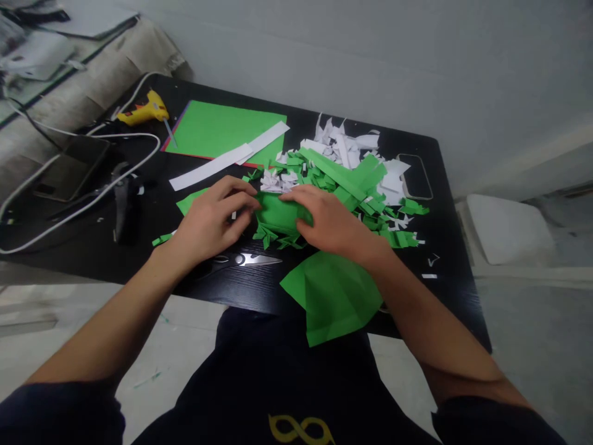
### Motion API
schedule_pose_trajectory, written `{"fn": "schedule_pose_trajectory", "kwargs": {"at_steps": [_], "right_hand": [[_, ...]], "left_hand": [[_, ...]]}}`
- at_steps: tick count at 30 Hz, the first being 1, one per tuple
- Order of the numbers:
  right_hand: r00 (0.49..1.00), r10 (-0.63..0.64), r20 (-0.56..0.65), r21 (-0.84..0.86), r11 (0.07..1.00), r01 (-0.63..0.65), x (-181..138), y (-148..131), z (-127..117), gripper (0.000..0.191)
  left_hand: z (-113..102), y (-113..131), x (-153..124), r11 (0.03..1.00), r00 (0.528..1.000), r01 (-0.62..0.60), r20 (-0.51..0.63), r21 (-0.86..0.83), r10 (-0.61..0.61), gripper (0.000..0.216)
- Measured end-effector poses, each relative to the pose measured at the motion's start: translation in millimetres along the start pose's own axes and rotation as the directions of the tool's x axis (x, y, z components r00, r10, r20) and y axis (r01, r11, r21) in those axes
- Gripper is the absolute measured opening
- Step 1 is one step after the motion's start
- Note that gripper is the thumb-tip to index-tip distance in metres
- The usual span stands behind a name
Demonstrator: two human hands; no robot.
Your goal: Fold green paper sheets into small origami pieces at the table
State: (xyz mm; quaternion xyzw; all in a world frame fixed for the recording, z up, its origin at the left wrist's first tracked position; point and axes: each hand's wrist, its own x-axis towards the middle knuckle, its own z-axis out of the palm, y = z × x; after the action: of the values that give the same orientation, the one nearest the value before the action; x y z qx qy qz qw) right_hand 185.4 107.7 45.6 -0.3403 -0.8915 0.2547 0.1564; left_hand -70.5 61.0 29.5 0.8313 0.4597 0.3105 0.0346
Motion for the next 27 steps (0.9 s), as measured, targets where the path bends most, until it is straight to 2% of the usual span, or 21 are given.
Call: {"fn": "schedule_pose_trajectory", "kwargs": {"at_steps": [4, 12, 17, 27], "right_hand": [[1.0, 0.021, 0.011, 0.001, 1.0, -0.021, 1.8, -1.9, -1.9, 0.056], [0.999, 0.037, 0.009, 0.008, 0.999, -0.037, 3.9, -5.7, -5.6, 0.056], [1.0, 0.01, -0.017, 0.018, 1.0, -0.01, 3.8, -0.8, -7.3, 0.054], [0.997, 0.068, -0.046, 0.043, 0.997, -0.066, 4.6, -5.7, -19.3, 0.053]], "left_hand": [[-1.6, -0.8, 0.1, 0.997, 0.998, 0.061, 0.017, 0.041, -0.062, 0.016], [-3.9, -2.0, 0.3, 0.997, 0.999, 0.03, 0.028, 0.072, -0.032, 0.017], [-6.0, 0.5, 2.4, 1.0, 0.998, 0.025, 0.054, 0.006, -0.025, 0.018], [-4.3, 1.7, 7.4, 0.985, 0.994, 0.107, 0.041, -0.134, -0.103, 0.021]]}}
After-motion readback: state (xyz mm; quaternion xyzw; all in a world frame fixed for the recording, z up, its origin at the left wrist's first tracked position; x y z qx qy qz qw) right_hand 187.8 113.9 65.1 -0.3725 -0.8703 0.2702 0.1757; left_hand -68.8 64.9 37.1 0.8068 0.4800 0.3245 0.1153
